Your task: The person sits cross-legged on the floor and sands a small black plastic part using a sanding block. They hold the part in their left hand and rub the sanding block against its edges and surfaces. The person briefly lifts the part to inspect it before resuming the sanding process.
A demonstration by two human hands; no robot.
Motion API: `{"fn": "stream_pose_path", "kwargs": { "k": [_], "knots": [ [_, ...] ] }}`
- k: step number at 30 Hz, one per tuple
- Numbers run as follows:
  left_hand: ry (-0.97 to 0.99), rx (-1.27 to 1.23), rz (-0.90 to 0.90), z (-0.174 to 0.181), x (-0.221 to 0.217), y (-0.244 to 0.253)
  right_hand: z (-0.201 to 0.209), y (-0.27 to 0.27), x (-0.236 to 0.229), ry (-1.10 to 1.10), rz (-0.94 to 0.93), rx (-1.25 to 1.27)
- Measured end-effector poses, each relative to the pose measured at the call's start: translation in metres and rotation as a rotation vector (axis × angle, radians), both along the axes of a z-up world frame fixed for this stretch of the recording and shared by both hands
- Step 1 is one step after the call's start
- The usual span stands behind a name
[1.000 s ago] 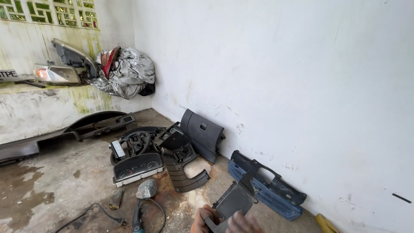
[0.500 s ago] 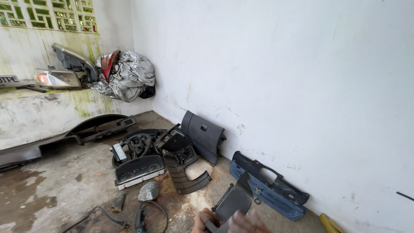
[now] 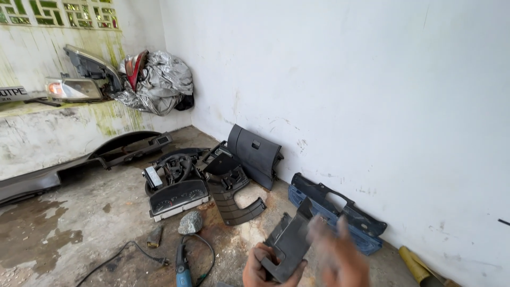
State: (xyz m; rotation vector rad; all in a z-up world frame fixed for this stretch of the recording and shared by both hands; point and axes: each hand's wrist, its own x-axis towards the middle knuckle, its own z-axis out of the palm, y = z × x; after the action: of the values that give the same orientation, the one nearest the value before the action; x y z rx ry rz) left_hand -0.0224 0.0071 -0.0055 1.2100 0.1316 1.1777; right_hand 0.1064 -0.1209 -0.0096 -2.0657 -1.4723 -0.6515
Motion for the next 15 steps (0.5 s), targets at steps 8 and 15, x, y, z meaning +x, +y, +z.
{"fn": "stream_pose_path", "kwargs": {
  "k": [8, 15],
  "knots": [
    [0.188, -0.35, 0.15, -0.032, 0.028, -0.026, 0.107, -0.022, -0.068, 0.69, -0.197, 1.084],
    [-0.009, -0.034, -0.284, 0.028, -0.015, 0.003, 0.079, -0.048, -0.101, 0.421, 0.063, 0.741]
  ]
}}
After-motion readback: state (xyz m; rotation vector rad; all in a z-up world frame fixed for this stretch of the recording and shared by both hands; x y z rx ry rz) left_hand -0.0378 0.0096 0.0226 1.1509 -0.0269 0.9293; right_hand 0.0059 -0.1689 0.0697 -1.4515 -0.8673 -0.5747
